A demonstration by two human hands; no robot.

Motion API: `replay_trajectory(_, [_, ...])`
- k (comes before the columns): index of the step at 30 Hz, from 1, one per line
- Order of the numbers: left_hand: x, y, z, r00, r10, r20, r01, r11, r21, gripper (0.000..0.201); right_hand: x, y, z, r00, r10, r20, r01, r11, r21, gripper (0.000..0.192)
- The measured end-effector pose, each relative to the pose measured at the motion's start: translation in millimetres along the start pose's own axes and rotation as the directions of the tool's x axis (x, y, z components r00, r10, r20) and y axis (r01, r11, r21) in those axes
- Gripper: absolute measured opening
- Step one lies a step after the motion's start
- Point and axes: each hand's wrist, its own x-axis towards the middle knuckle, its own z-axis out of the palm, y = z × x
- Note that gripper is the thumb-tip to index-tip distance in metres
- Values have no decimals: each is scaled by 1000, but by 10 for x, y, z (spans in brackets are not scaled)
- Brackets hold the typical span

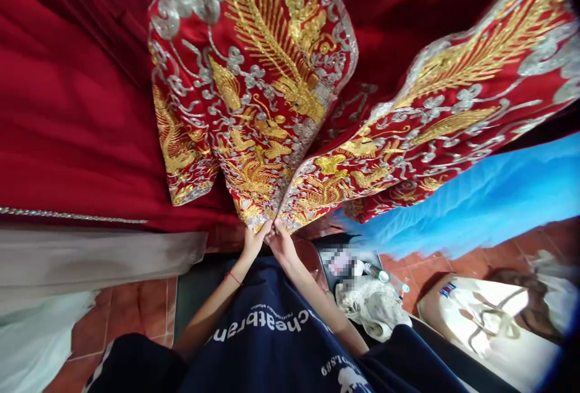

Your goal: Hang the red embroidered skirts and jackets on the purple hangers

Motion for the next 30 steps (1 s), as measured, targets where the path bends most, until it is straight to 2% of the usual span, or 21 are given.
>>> replay_trajectory(9, [-104, -7, -85, 998, 34, -44, -33, 999, 30, 30, -158, 158, 102, 997, 12, -81, -8, 999, 53, 27])
replay_trajectory(12, [-124, 6, -78, 999, 40, -37, -39, 999, 11, 34, -314, 126, 129, 996, 19, -88, -13, 998, 69, 23])
replay_trajectory(17, [-188, -2, -65, 1000, -7, 15, 8, 1000, -19, 36, -602, 89, 133, 996, 50, -81, -37, 988, 151, 27])
replay_trajectory(24, [-293, 0, -41, 998, -36, 49, 39, 997, -65, 38, -550, 35, -64, 980, -113, -163, 106, 993, -52, 18])
replay_trajectory(30, [-253, -11, -103, 999, -21, 46, 25, 995, -94, 31, -575, -26, -113, 992, -107, -67, 92, 977, -192, 26])
